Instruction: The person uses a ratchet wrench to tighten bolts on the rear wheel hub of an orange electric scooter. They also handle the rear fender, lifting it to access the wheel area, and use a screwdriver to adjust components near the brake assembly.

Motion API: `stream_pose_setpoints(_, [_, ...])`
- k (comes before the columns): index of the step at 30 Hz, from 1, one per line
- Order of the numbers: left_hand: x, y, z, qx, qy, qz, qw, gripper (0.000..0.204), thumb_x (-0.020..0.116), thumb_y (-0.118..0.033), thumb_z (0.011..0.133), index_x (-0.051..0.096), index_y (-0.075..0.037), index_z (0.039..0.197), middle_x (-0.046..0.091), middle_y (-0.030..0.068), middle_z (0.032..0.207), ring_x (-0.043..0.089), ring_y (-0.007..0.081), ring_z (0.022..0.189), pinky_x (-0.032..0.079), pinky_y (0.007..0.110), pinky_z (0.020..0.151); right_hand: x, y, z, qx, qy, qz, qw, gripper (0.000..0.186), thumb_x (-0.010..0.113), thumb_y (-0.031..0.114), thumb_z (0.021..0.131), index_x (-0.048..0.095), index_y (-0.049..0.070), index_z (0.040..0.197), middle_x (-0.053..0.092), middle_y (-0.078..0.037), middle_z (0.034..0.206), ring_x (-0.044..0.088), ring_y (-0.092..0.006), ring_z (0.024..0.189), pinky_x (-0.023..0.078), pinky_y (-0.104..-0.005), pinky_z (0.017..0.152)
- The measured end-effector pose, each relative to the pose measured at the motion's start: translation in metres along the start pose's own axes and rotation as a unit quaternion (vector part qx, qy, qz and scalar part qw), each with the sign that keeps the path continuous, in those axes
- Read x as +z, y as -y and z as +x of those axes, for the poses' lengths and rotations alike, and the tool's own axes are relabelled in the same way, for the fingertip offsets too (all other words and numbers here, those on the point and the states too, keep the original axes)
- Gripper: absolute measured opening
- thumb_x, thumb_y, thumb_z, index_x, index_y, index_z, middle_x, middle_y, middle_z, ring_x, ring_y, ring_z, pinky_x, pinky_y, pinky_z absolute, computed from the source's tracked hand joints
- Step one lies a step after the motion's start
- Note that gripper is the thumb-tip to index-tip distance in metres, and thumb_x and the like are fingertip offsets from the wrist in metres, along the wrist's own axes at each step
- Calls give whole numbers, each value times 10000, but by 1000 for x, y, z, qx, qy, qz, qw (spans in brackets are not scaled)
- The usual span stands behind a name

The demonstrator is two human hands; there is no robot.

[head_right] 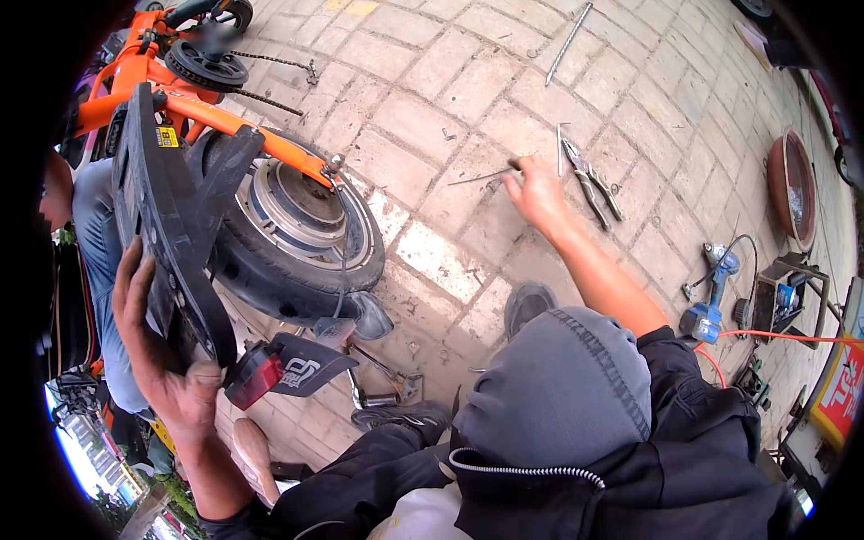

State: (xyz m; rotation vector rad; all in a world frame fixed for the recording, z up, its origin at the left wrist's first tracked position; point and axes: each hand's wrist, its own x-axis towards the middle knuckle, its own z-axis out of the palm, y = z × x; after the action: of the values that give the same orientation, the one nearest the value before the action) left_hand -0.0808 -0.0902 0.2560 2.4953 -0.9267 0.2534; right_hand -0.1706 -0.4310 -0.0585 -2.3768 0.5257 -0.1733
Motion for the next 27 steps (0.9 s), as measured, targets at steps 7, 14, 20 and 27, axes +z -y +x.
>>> stream_pose_setpoints(7, [-29, 34, -15, 57, -36, -49, 996, 691, 496, -540, 841, 430, 16, 1245, 425, 229, 1293, 380, 363, 1237, 221, 472, 1050, 33, 11, -21, -93, 60, -44, 993, 273, 648, 127, 750, 593, 20, 995, 571, -163, 956, 559, -321, 892, 449, -376, 798])
stream_pose_setpoints(14, [-76, 30, -94, -307, -12, -70, 949, 495, 483, -318, 888, 457, 33, 1237, 468, 178, 1275, 410, 282, 1217, 222, 411, 1056, 16, 29, -14, -92, 105, -4, 990, 257, 647, 75, 732, 610, 21, 981, 571, -150, 863, 572, -280, 828, 462, -359, 747])
stream_pose_setpoints(20, [-77, 7, -144, -382, -72, -233, 891, 582, 582, -352, 838, 447, 60, 1226, 463, 177, 1271, 403, 267, 1221, 214, 412, 1059, -27, 92, 17, -102, 204, -1, 974, 284, 596, 98, 797, 605, 28, 1072, 630, -133, 902, 603, -213, 789, 470, -314, 733])
stream_pose_setpoints(27, [-71, 42, -147, -403, -38, -256, 878, 392, 600, -272, 828, 555, -4, 1111, 587, 88, 1101, 509, 170, 1035, 320, 313, 953, -74, 172, 41, -253, 327, -145, 899, 308, 581, 89, 797, 569, 8, 1093, 585, -208, 1083, 567, -329, 998, 441, -353, 849])
